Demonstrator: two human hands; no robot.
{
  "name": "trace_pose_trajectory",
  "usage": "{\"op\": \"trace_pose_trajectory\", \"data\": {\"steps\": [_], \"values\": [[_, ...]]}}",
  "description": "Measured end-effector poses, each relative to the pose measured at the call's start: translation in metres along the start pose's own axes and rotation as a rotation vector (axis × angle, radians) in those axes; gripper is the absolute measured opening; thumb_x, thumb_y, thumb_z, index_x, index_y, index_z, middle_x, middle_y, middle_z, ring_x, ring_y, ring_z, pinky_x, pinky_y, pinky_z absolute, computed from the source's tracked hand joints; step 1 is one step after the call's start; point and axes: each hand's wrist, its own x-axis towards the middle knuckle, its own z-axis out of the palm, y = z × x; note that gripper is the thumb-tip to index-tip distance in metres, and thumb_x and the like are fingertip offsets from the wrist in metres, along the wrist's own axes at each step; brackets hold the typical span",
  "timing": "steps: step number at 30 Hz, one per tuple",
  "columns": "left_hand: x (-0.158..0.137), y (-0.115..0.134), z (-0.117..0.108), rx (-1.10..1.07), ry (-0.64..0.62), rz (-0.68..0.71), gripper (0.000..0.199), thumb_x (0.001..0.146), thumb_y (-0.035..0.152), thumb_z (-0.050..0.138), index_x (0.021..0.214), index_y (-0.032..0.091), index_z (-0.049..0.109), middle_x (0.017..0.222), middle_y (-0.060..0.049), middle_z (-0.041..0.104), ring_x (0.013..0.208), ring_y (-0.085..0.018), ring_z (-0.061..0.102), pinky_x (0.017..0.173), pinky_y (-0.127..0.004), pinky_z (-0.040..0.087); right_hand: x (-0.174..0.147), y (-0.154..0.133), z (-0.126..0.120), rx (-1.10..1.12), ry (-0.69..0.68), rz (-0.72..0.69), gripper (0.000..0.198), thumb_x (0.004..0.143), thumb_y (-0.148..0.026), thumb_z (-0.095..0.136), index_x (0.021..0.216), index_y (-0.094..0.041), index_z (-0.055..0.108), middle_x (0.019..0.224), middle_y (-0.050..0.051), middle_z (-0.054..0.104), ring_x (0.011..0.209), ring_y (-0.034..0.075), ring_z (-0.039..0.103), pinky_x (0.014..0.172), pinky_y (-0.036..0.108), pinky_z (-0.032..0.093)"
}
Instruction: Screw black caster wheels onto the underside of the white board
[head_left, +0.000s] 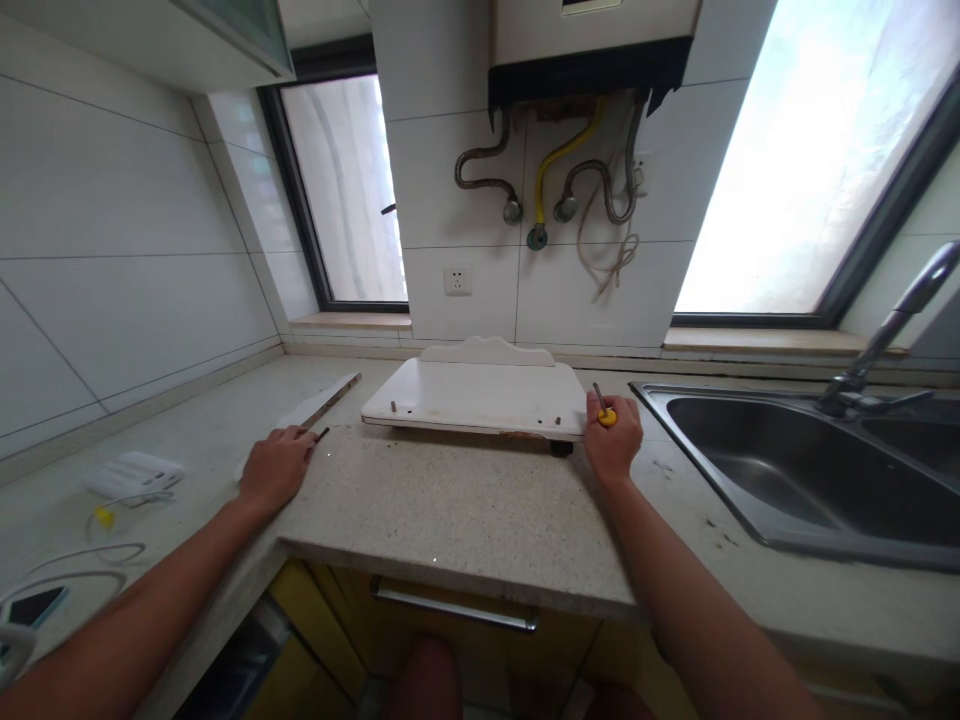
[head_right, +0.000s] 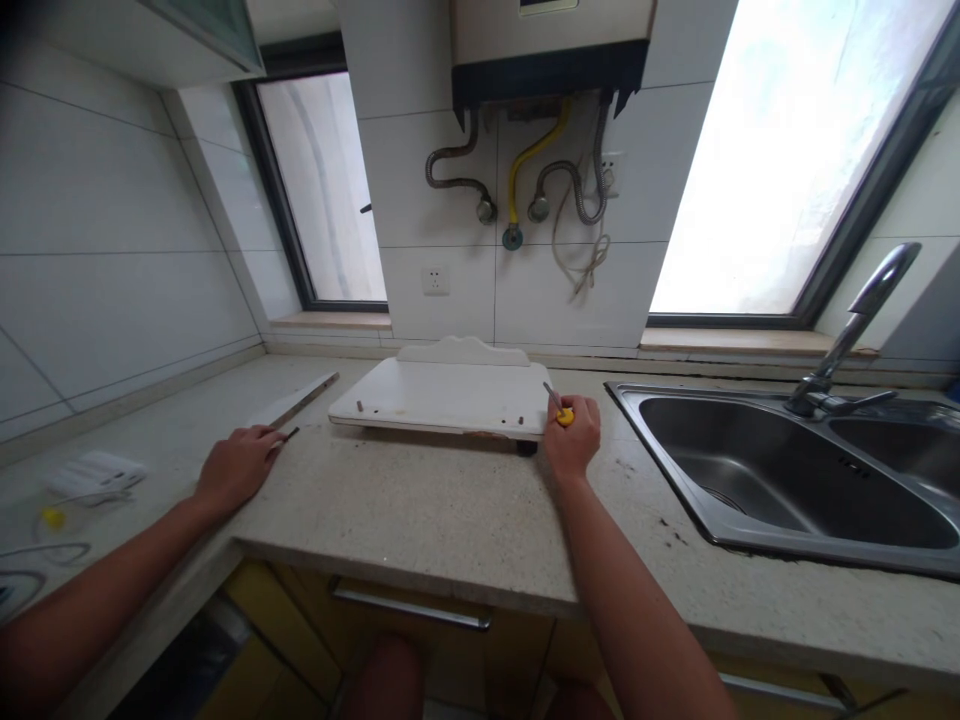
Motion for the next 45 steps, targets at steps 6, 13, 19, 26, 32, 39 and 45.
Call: {"op": "trace_pose_trajectory", "data": {"steps": [6,13,19,26,32,39,45], "values": [[0.020,-0.022,0.003,0.048,0.021,-0.127,0.076,0.108,0.056,0.046,0.162,0.005,0.061,0.166,-0.036,0.058,0.151,-0.058,0.054,0.117,-0.076,0.048,0.002,0.005,0.002,-0.020,-0.004,-0.007,0.035,0.108,-0.050,0.072,0.115,-0.015,0.073,0.113,0.006,0.074,0.103,0.019,0.072,0.096,0.041,0.064],[0.037,-0.030,0.015,0.035,-0.034,-0.059,0.075,0.108,0.067,0.043,0.159,0.017,0.067,0.158,-0.029,0.068,0.139,-0.053,0.065,0.111,-0.071,0.054,0.004,0.005,0.002,-0.014,-0.007,-0.021,0.039,0.108,-0.055,0.070,0.112,-0.016,0.071,0.110,0.006,0.072,0.100,0.019,0.069,0.096,0.041,0.061],[0.049,-0.034,0.022,0.039,0.013,-0.017,0.060,0.112,0.054,0.043,0.153,0.021,0.071,0.151,-0.028,0.071,0.132,-0.050,0.068,0.106,-0.068,0.059,0.003,0.004,0.002,-0.024,-0.012,-0.007,0.042,0.108,-0.058,0.069,0.111,-0.017,0.071,0.108,0.005,0.071,0.098,0.018,0.068,0.094,0.040,0.060],[0.062,-0.032,0.026,-0.008,-0.022,0.220,0.029,0.106,0.030,0.058,0.119,0.026,0.083,0.143,-0.009,0.081,0.137,-0.039,0.069,0.117,-0.054,0.054,0.002,0.005,0.002,-0.039,-0.016,-0.002,0.038,0.108,-0.053,0.071,0.114,-0.016,0.072,0.112,0.006,0.072,0.101,0.019,0.070,0.095,0.041,0.062],[0.063,-0.028,0.021,-0.052,0.001,0.192,0.034,0.101,0.035,0.052,0.090,0.022,0.081,0.120,-0.018,0.084,0.125,-0.043,0.073,0.111,-0.057,0.056,0.003,0.007,0.001,-0.035,-0.021,-0.005,0.038,0.108,-0.053,0.072,0.115,-0.016,0.072,0.112,0.006,0.073,0.101,0.019,0.071,0.096,0.041,0.063],[0.054,-0.019,0.014,-0.209,0.080,0.097,0.025,0.096,0.030,0.054,0.085,0.022,0.075,0.112,-0.018,0.081,0.131,-0.044,0.071,0.118,-0.063,0.053,0.002,0.006,0.002,-0.018,-0.042,0.030,0.039,0.108,-0.054,0.071,0.115,-0.016,0.072,0.113,0.006,0.072,0.102,0.019,0.070,0.096,0.041,0.062],[0.062,0.036,0.032,-0.532,0.161,-0.078,0.072,0.115,0.040,0.007,0.150,0.011,0.063,0.135,-0.025,0.079,0.122,-0.034,0.080,0.105,-0.051,0.065,0.004,0.007,0.001,0.006,-0.073,0.108,0.039,0.107,-0.054,0.072,0.117,-0.016,0.072,0.116,0.007,0.072,0.105,0.020,0.070,0.098,0.042,0.062]]}}
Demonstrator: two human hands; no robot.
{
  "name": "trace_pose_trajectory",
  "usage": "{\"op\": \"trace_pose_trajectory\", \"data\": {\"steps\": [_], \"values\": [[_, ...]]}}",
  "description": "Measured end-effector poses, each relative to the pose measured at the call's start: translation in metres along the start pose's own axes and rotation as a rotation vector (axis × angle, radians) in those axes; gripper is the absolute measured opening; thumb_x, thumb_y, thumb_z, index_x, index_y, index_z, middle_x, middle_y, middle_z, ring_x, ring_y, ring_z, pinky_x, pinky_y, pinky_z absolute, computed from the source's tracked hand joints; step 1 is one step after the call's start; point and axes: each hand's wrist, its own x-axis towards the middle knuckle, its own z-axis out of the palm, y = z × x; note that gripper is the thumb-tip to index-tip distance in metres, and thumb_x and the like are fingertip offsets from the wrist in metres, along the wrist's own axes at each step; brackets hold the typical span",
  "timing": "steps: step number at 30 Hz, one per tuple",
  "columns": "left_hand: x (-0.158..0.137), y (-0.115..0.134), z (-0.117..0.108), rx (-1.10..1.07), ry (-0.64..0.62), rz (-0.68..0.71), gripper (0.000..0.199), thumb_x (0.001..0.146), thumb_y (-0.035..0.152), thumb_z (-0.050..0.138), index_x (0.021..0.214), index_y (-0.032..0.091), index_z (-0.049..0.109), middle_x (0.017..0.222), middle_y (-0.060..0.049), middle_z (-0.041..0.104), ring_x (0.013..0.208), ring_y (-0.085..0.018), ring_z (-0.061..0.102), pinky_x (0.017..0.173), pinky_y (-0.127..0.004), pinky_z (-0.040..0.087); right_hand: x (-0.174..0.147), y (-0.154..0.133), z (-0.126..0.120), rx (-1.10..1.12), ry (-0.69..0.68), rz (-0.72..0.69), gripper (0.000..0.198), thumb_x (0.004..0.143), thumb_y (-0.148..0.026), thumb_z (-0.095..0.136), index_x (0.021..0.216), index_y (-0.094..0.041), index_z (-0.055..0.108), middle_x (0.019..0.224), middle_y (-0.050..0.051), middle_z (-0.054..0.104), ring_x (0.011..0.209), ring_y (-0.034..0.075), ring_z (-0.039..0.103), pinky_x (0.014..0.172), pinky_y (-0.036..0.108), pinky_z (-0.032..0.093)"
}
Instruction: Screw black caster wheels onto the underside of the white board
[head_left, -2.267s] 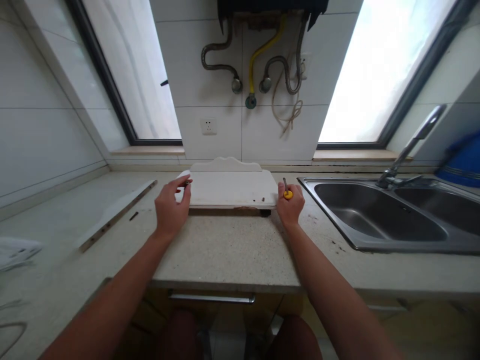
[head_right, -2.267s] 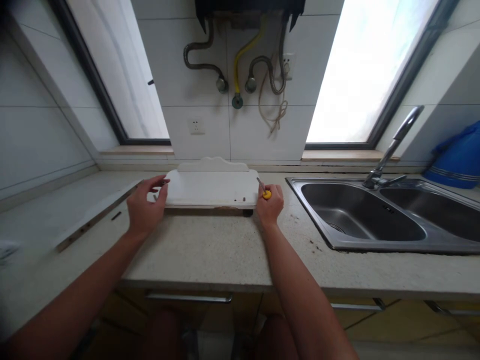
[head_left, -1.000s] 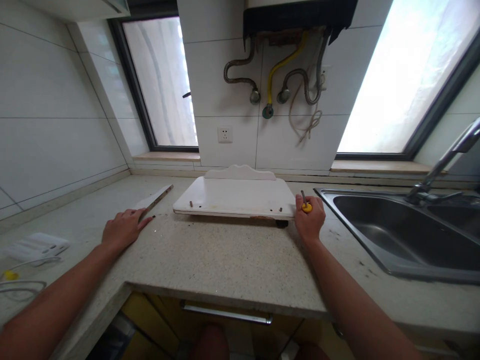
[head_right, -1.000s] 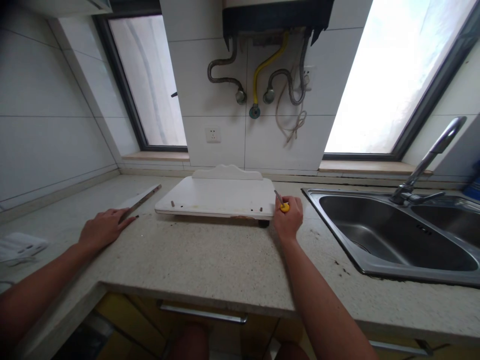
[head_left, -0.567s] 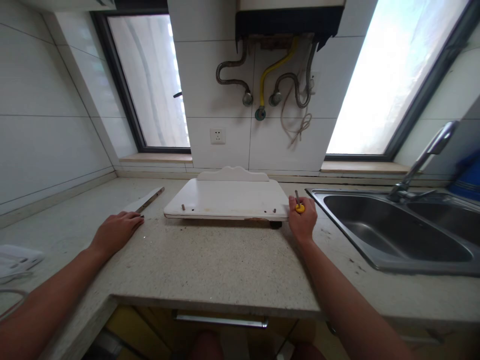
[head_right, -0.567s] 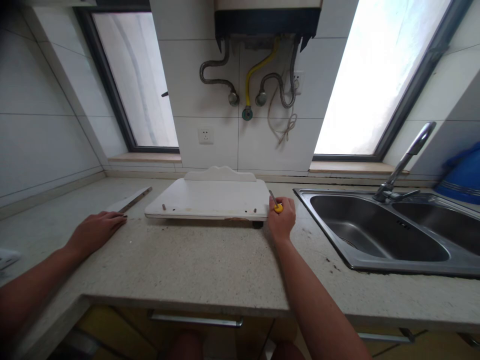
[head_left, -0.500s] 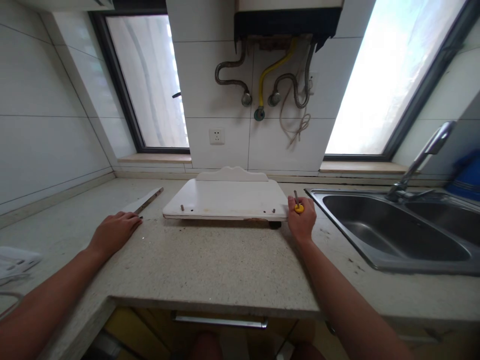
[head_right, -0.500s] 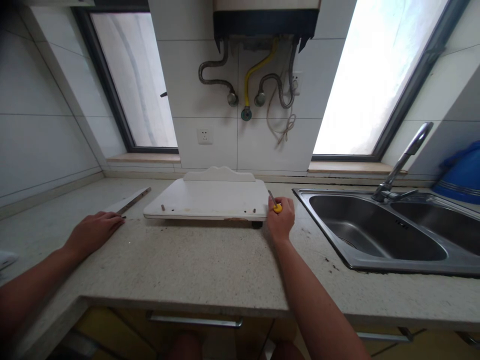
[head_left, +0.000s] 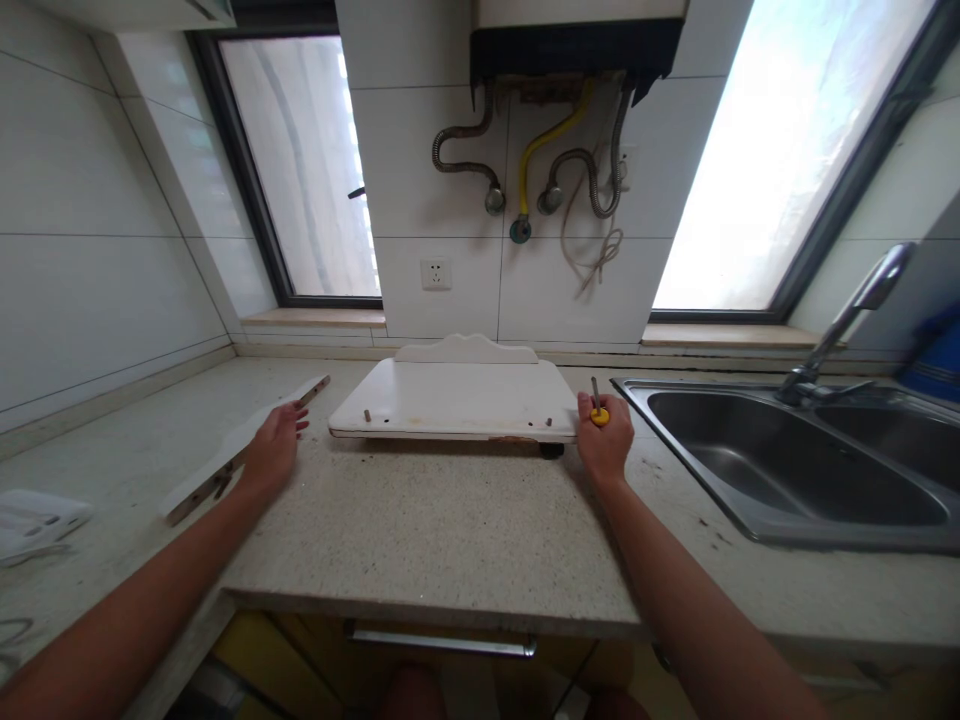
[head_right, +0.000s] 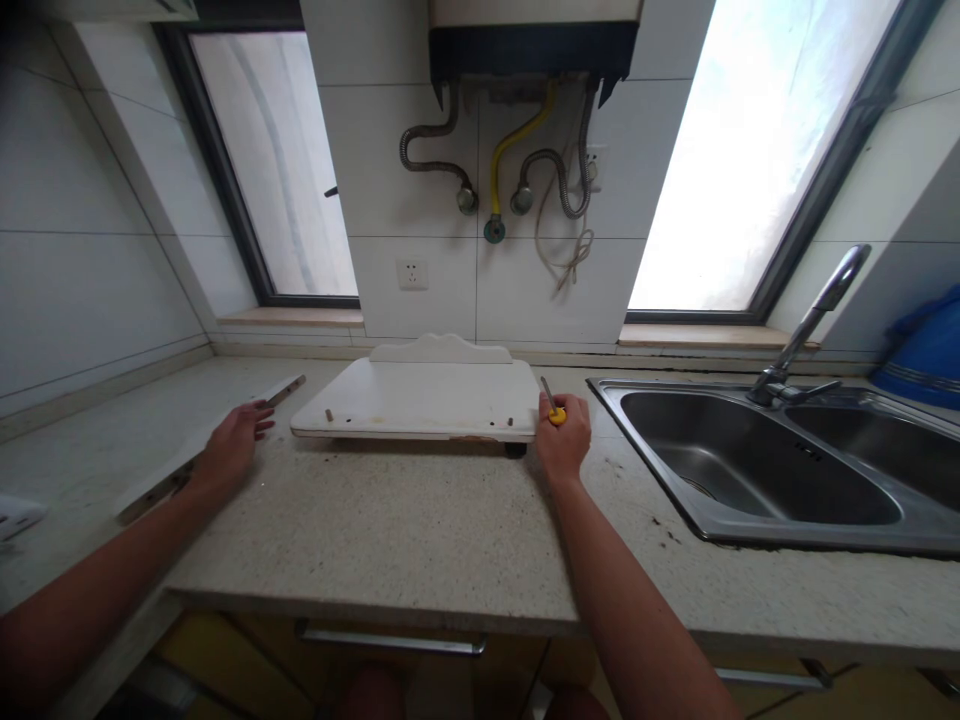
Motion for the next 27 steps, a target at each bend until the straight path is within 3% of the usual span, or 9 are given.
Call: {"op": "trace_pose_trajectory", "data": {"steps": [2,5,8,12,17,22,27], "values": [[-0.003,0.013,0.019,-0.108,-0.017,-0.022,0.081,0.115,0.041,-0.004,0.156,0.005,0.056,0.135,-0.027,0.080,0.116,-0.030,0.083,0.100,-0.045,0.067,0.001,0.001,-0.001,0.002,-0.025,0.051,0.039,0.107,-0.054,0.072,0.117,-0.016,0.072,0.115,0.007,0.073,0.105,0.020,0.071,0.098,0.042,0.062],[-0.014,0.023,0.033,-0.202,-0.038,-0.008,0.076,0.114,0.059,0.020,0.153,0.010,0.062,0.144,-0.023,0.078,0.129,-0.034,0.079,0.115,-0.051,0.061,0.004,0.004,-0.002,-0.003,-0.095,0.152,0.040,0.107,-0.054,0.072,0.119,-0.016,0.073,0.115,0.007,0.074,0.104,0.020,0.072,0.097,0.042,0.063],[-0.024,0.024,0.034,-0.255,-0.061,0.009,0.080,0.108,0.069,0.037,0.161,0.013,0.059,0.154,-0.021,0.073,0.138,-0.038,0.073,0.125,-0.056,0.052,0.008,0.007,-0.003,-0.003,-0.170,0.264,0.039,0.107,-0.052,0.073,0.123,-0.016,0.073,0.120,0.008,0.074,0.107,0.020,0.073,0.098,0.043,0.064],[-0.030,0.026,0.031,-0.309,-0.108,0.025,0.095,0.102,0.076,0.050,0.173,0.013,0.046,0.156,-0.022,0.071,0.128,-0.037,0.078,0.118,-0.053,0.059,0.013,0.007,-0.003,0.045,-0.243,0.380,0.041,0.108,-0.052,0.073,0.126,-0.016,0.073,0.125,0.009,0.074,0.111,0.022,0.073,0.101,0.044,0.065],[-0.029,0.026,0.032,-0.322,-0.126,0.128,0.109,0.090,0.073,0.073,0.176,0.017,0.037,0.171,-0.022,0.058,0.136,-0.037,0.074,0.115,-0.048,0.062,0.015,0.004,-0.007,0.184,-0.339,0.394,0.043,0.107,-0.052,0.074,0.130,-0.015,0.073,0.126,0.009,0.075,0.113,0.023,0.074,0.101,0.045,0.065],[-0.023,0.019,0.031,-0.202,-0.110,0.160,0.073,0.098,0.054,0.056,0.162,0.019,0.056,0.137,-0.016,0.080,0.106,-0.033,0.082,0.095,-0.043,0.066,0.014,0.001,-0.011,0.311,-0.399,0.357,0.039,0.107,-0.048,0.075,0.127,-0.015,0.074,0.127,0.009,0.075,0.114,0.023,0.074,0.101,0.044,0.066],[-0.026,0.017,0.024,-0.149,-0.080,0.148,0.067,0.098,0.045,0.051,0.159,0.018,0.060,0.113,-0.013,0.083,0.094,-0.033,0.080,0.087,-0.041,0.061,0.010,-0.001,-0.010,0.387,-0.387,0.369,0.037,0.107,-0.047,0.075,0.126,-0.015,0.074,0.124,0.009,0.075,0.111,0.022,0.074,0.098,0.043,0.066]]}}
